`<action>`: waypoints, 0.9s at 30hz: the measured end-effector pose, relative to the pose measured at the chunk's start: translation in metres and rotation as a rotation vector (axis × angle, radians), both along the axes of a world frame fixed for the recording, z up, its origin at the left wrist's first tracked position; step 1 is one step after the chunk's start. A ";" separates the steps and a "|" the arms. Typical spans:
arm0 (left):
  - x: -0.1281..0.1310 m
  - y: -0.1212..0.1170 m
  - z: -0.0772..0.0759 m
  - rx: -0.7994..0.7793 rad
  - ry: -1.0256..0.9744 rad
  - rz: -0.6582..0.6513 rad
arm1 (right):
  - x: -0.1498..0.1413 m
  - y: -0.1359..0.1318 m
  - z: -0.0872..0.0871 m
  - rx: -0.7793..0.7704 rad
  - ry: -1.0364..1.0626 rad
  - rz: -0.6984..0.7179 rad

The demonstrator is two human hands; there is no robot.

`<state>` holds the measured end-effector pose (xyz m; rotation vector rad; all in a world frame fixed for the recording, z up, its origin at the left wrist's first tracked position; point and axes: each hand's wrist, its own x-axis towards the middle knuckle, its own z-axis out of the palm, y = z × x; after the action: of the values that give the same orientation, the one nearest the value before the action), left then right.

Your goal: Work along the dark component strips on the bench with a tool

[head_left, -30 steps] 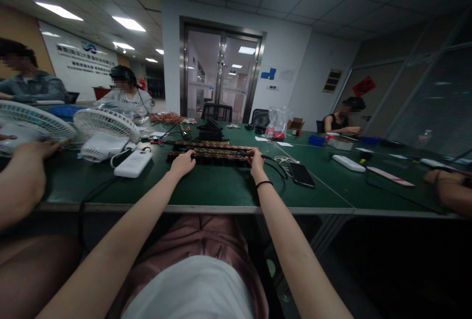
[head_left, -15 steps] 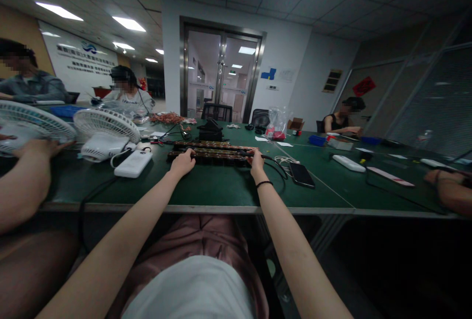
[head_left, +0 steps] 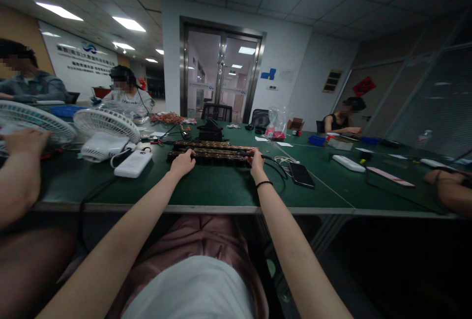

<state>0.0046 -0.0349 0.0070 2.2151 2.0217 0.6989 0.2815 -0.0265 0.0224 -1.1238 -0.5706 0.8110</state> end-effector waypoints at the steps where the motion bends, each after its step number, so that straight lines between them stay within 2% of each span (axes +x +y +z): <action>1: 0.000 0.000 0.000 0.004 -0.002 0.004 | 0.000 -0.001 0.000 0.001 0.004 0.000; 11: 0.000 0.001 -0.002 0.018 0.018 0.024 | -0.002 -0.004 0.004 -0.001 0.047 -0.019; 19: -0.001 0.002 -0.003 0.008 0.017 0.015 | -0.001 -0.001 0.000 -0.009 0.021 -0.013; 27: -0.001 0.001 -0.002 -0.001 0.020 0.010 | 0.002 0.006 -0.006 -0.029 -0.020 -0.076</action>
<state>0.0040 -0.0335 0.0045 2.2223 2.0429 0.6798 0.2838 -0.0205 0.0161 -1.1741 -0.5310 0.7454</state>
